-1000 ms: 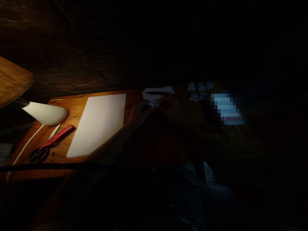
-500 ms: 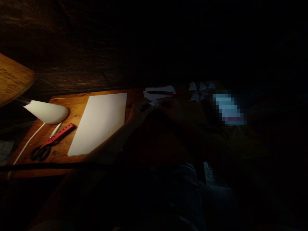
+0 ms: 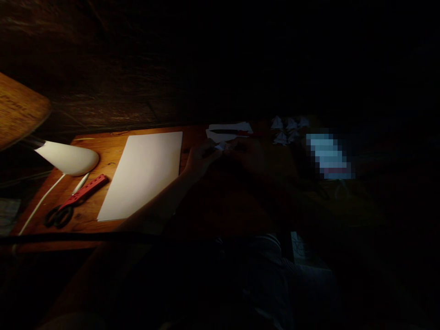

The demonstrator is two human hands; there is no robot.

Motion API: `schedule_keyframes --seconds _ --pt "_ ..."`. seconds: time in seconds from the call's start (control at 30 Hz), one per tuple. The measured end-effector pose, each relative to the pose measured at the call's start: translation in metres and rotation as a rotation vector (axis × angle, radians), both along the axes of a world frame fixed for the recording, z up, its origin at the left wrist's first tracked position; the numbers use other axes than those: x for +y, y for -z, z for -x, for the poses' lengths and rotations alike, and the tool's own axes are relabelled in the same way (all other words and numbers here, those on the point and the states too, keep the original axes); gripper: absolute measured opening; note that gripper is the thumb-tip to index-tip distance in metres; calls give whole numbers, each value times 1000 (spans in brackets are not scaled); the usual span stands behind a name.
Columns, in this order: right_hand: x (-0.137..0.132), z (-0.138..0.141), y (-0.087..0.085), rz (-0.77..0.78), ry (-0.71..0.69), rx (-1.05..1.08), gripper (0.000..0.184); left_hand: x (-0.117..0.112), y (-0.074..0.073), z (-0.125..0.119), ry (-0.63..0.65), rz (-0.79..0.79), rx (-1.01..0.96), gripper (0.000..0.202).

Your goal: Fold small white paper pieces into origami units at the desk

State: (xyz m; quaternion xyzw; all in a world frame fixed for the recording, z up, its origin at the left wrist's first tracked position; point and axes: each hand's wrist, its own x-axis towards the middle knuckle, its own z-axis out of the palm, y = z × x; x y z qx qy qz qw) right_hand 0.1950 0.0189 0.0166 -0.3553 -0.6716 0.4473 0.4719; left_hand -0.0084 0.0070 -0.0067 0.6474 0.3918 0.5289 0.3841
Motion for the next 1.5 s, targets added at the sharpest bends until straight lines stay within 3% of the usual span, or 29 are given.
schedule_keyframes --seconds 0.2,0.37,0.63,0.97,1.23,1.5 --pt "0 1 1 -82 58 -43 25 -3 -3 -3 -15 25 -18 25" --pt "2 0 2 -124 52 -95 38 -4 -5 -6 -39 43 -11 24" --pt "-3 0 -1 -125 -9 -53 45 0 -2 -2 -70 -80 81 15" --pt "7 -4 3 -79 -15 -3 33 -3 -5 -6 -93 -206 124 8" --pt "2 -4 1 -141 -57 -122 22 -6 -12 -3 -146 -282 195 21" --pt "2 -6 -1 -234 97 -266 10 -8 -17 -6 -147 -319 226 21"
